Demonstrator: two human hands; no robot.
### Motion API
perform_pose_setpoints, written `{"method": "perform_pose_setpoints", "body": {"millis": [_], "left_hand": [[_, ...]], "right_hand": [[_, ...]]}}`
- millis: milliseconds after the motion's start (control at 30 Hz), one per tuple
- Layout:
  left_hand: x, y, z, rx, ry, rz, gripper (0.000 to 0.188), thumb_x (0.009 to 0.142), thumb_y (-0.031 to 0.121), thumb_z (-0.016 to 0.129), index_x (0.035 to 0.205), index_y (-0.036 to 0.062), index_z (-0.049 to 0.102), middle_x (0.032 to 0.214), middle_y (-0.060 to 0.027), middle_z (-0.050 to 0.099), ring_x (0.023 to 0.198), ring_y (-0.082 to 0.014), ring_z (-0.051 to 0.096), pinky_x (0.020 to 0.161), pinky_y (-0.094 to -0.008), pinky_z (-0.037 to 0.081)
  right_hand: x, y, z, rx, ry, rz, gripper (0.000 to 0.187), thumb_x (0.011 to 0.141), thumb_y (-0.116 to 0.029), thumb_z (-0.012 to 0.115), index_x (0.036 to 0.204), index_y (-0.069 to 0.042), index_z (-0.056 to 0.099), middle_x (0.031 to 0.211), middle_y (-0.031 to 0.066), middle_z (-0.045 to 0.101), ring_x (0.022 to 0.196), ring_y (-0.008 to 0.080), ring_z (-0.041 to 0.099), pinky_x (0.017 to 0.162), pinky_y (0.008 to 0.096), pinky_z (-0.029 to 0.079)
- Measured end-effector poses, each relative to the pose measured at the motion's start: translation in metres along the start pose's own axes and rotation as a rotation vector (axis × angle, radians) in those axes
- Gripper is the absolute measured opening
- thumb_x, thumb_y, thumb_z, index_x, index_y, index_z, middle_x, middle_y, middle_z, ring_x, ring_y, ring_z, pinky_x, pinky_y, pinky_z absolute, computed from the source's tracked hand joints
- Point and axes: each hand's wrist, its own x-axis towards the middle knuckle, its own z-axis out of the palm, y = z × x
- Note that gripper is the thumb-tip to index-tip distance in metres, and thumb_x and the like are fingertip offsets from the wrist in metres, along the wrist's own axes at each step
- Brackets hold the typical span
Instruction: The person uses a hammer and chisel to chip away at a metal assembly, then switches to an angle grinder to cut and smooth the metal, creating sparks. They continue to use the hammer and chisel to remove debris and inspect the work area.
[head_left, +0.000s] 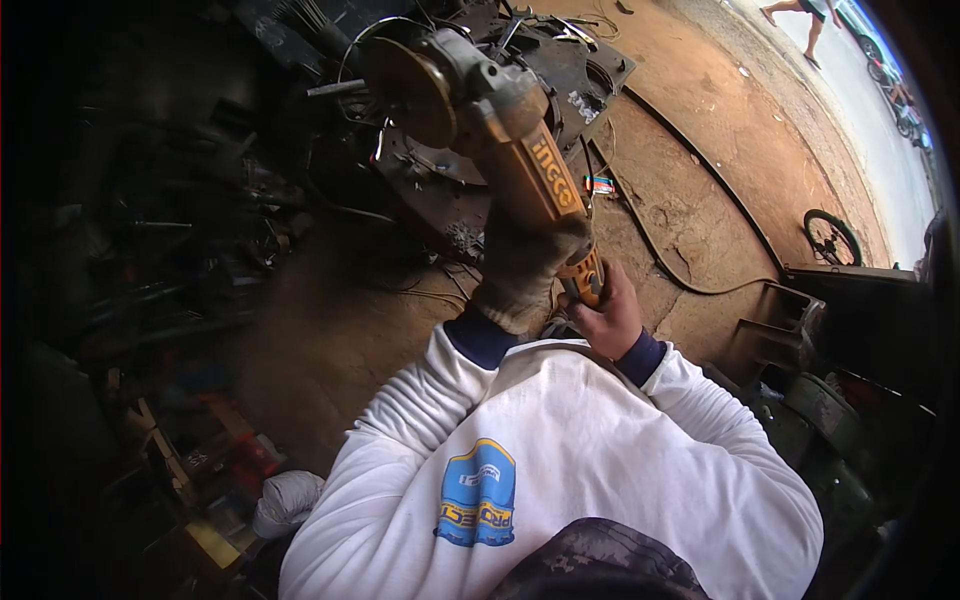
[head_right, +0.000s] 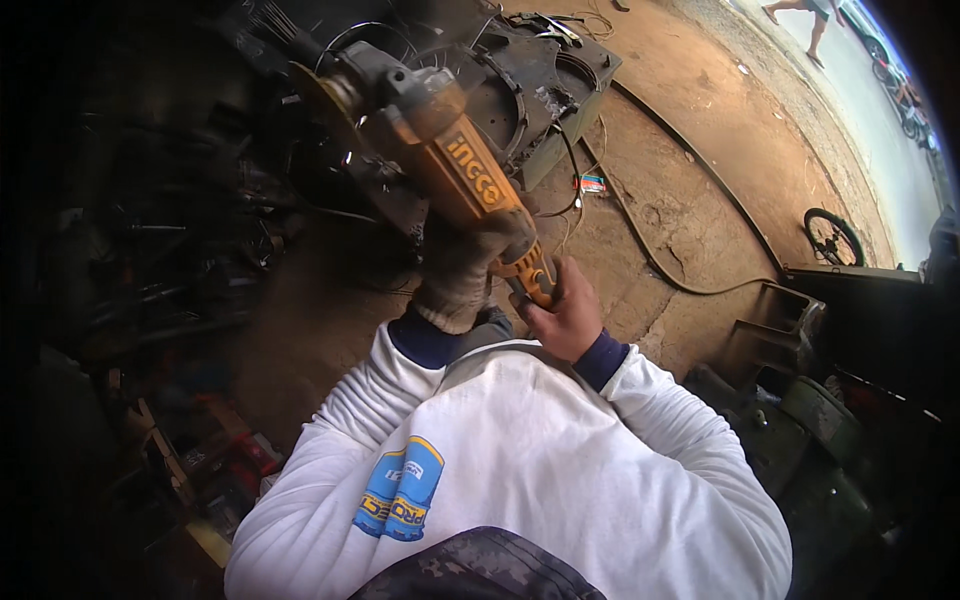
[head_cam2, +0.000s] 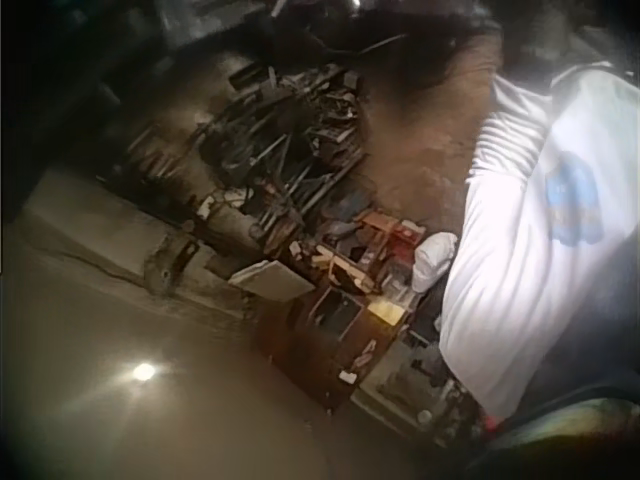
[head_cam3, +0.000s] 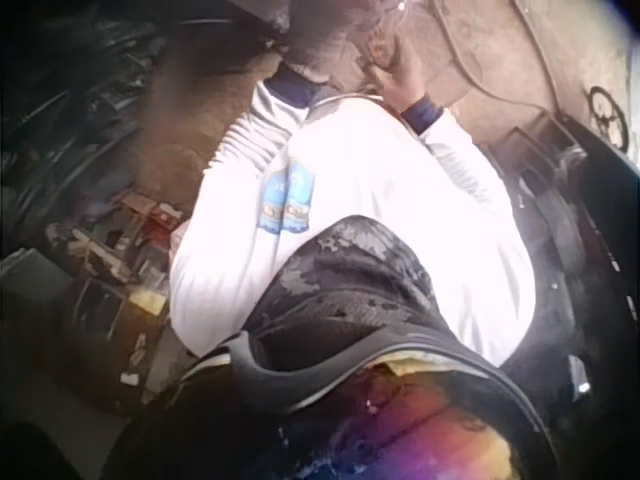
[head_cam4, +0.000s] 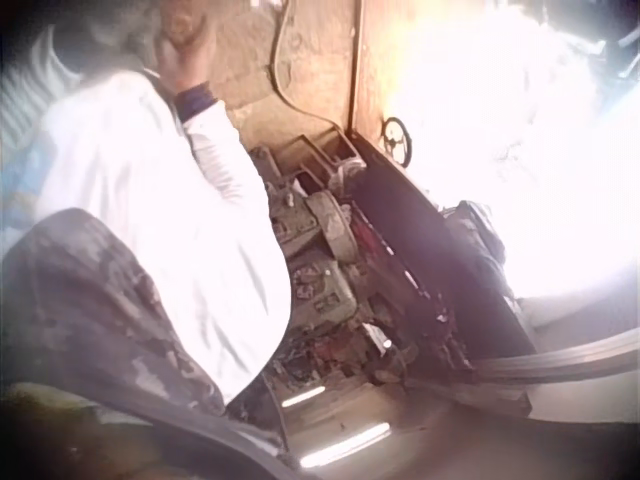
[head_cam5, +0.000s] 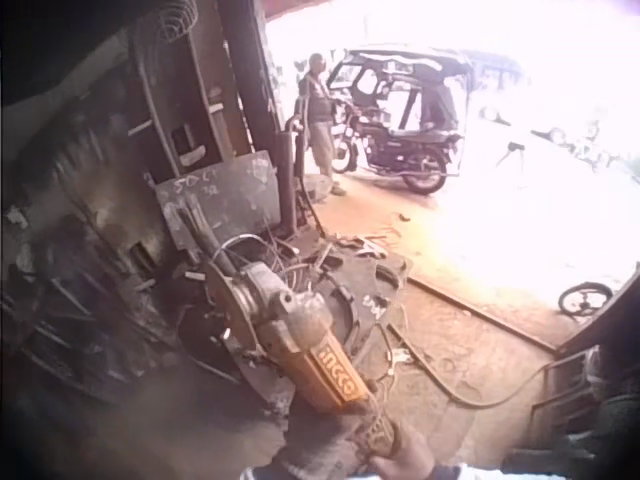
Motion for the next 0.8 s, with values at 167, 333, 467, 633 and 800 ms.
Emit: {"method": "perform_pose_setpoints", "body": {"millis": [167, 333, 467, 633, 800], "left_hand": [[-0.029, 0.044, -0.029, -0.08, -0.153, 0.026, 0.059, 0.075, 0.021, 0.079, 0.122, -0.0008, 0.05, 0.111, -0.01, 0.061, 0.095, -0.0166, 0.061, 0.079, -0.0269, 0.052], [-0.058, 0.062, -0.047, 0.163, 0.089, 0.162, 0.071, 0.076, 0.033, 0.079, 0.13, 0.002, 0.044, 0.121, -0.0143, 0.055, 0.107, -0.0226, 0.059, 0.088, -0.0309, 0.051], [-0.069, 0.069, -0.069, 0.026, 0.048, 0.201, 0.084, 0.079, 0.03, 0.074, 0.144, 0.009, 0.026, 0.13, -0.0139, 0.052, 0.113, -0.0305, 0.057, 0.103, -0.0567, 0.04], [-0.072, 0.078, -0.099, -0.11, -0.02, 0.174, 0.091, 0.074, 0.03, 0.078, 0.144, 0.0083, 0.023, 0.125, -0.0133, 0.055, 0.113, -0.0314, 0.057, 0.103, -0.0563, 0.039], [-0.068, 0.099, -0.13, -0.095, -0.112, 0.125, 0.095, 0.071, 0.026, 0.082, 0.144, 0.005, 0.024, 0.125, -0.0162, 0.052, 0.112, -0.0333, 0.056, 0.097, -0.053, 0.046]], "right_hand": [[0.031, -0.056, -0.003, 0.534, -0.699, 0.352, 0.053, 0.079, -0.024, 0.079, 0.118, -0.004, 0.051, 0.088, 0.0025, 0.059, 0.081, 0.0158, 0.059, 0.072, 0.0312, 0.05], [0.03, -0.054, 0.052, 0.396, -0.506, -0.208, 0.059, 0.077, -0.025, 0.081, 0.12, 0.001, 0.049, 0.096, 0.0097, 0.063, 0.088, 0.0209, 0.06, 0.08, 0.0344, 0.048], [0.024, -0.066, 0.072, 0.461, -0.608, -0.199, 0.058, 0.077, -0.029, 0.08, 0.117, 0.001, 0.051, 0.099, 0.0137, 0.063, 0.09, 0.0183, 0.059, 0.08, 0.0328, 0.047], [0.028, -0.08, 0.104, 0.666, -0.739, -0.016, 0.058, 0.076, -0.03, 0.081, 0.116, 0.001, 0.053, 0.1, 0.0118, 0.064, 0.093, 0.0168, 0.058, 0.082, 0.0308, 0.047], [0.034, -0.087, 0.143, 0.538, -0.63, -0.149, 0.066, 0.076, -0.022, 0.081, 0.127, 0.0, 0.046, 0.114, 0.01, 0.06, 0.104, 0.0164, 0.054, 0.092, 0.0309, 0.043]]}}
